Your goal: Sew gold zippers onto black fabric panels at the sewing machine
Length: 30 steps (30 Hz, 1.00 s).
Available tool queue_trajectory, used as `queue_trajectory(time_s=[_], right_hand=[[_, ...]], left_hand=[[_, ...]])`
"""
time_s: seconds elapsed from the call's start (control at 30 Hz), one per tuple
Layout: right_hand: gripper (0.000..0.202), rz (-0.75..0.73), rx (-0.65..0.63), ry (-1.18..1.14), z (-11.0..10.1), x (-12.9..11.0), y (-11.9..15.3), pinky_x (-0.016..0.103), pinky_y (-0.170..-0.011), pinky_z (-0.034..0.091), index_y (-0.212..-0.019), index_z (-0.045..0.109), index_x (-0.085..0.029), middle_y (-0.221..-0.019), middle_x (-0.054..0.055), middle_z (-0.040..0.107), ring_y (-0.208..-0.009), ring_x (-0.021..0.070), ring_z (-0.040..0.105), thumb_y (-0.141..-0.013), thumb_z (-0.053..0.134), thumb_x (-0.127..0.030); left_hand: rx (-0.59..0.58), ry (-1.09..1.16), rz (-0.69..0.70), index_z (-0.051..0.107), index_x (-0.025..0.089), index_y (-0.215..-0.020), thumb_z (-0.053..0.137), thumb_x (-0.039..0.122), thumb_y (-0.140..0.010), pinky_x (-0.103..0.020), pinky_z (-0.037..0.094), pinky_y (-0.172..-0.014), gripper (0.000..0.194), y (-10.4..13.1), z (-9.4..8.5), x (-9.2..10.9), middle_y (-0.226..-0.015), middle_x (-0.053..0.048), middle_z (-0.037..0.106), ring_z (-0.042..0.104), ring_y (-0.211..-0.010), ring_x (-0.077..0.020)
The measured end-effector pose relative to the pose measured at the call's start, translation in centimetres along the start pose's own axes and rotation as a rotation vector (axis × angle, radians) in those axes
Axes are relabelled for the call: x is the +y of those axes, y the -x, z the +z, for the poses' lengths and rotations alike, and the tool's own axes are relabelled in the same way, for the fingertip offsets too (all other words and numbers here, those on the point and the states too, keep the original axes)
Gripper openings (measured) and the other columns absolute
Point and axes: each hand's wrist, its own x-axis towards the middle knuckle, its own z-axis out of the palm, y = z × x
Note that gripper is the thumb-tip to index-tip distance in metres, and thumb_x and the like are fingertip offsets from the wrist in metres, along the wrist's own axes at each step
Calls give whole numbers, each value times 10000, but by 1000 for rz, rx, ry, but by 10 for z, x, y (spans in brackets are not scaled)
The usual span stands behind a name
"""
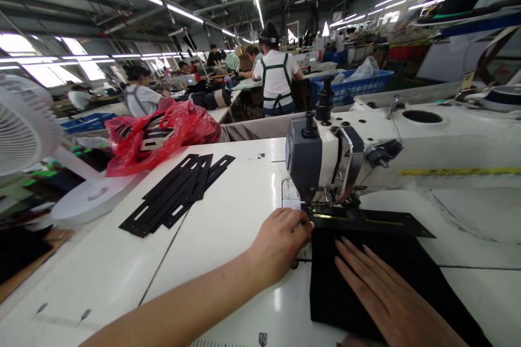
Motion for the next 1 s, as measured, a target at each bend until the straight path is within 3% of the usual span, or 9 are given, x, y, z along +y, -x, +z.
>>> queue_trajectory(time_s=[0.13, 0.27, 0.43, 0.53, 0.63, 0.73, 0.87, 0.9, 1.0], right_hand=[[486, 23, -37, -57, -4, 1, 12, 407, -793, 546, -1182, 569, -43, -1274, 203, 492, -1132, 315, 520, -756, 503, -266], [395, 184, -129, -366, -12, 18, 4, 362, -860, 519, -1195, 573, -142, -1229, 103, 563, -1094, 229, 561, -831, 420, -159], [345, 487, -368, -786, -38, 59, -23, 317, -828, 518, -1112, 628, -258, -1016, 10, 678, -918, 179, 639, -945, 338, -341], [382, 572, -333, -631, -51, 68, -9, 342, -770, 538, -1139, 608, -250, -1024, 23, 675, -895, 207, 646, -909, 389, -463], [528, 515, -178, -313, -51, 66, 23, 395, -633, 559, -1112, 603, -159, -960, 95, 686, -771, 266, 665, -811, 488, -577], [416, 436, -72, -133, -43, 67, 43, 392, -550, 544, -936, 625, -146, -824, 107, 691, -662, 262, 661, -890, 369, -470], [308, 413, -109, -185, -42, 82, 33, 321, -485, 515, -881, 609, -199, -743, 38, 683, -578, 204, 645, -915, 338, -342], [288, 398, -98, -205, -45, 85, 29, 312, -494, 515, -882, 608, -207, -748, 29, 683, -583, 197, 645, -912, 349, -329], [236, 334, 2, -208, -52, 90, 27, 309, -581, 538, -917, 613, -213, -828, 32, 688, -673, 200, 659, -894, 405, -324]], left_hand=[[-117, 123, 164, 488, 126, -1203, 468, 123, -806, -414, 392, -980, 397, 10, -18, 15, -1191, -135, 538, 481, -1148, -241], [-253, 276, 204, 410, 78, -1284, 585, 286, -704, -424, 299, -1067, 641, 8, -29, 26, -1304, -157, 483, 441, -1207, -268], [-101, 213, -60, 585, 143, -988, 558, 348, -841, -352, 499, -727, 254, -9, -12, 31, -840, -77, 669, 634, -767, -224], [-165, 156, -170, 591, 158, -866, 481, 262, -894, -279, 458, -568, 154, -18, -11, 33, -670, -36, 633, 615, -598, -192], [-246, 174, -239, 574, 161, -799, 415, 254, -928, -249, 406, -504, 224, -22, -20, 30, -588, -13, 594, 591, -528, -174], [-284, 289, -239, 580, 165, -929, 409, 347, -938, -261, 444, -568, 250, -20, -31, 26, -703, -28, 645, 623, -626, -183], [-245, 333, -101, 437, 153, -1249, 734, 504, -656, -393, 475, -805, 750, -13, -31, 25, -1033, -97, 651, 615, -891, -269], [-223, 298, -81, 442, 150, -1249, 752, 445, -651, -412, 473, -817, 735, -11, -28, 26, -1040, -104, 651, 613, -896, -276], [-133, 284, -69, 564, 167, -1100, 599, 156, -768, -366, 499, -795, 334, -10, -20, 26, -999, -72, 675, 636, -863, -224]])
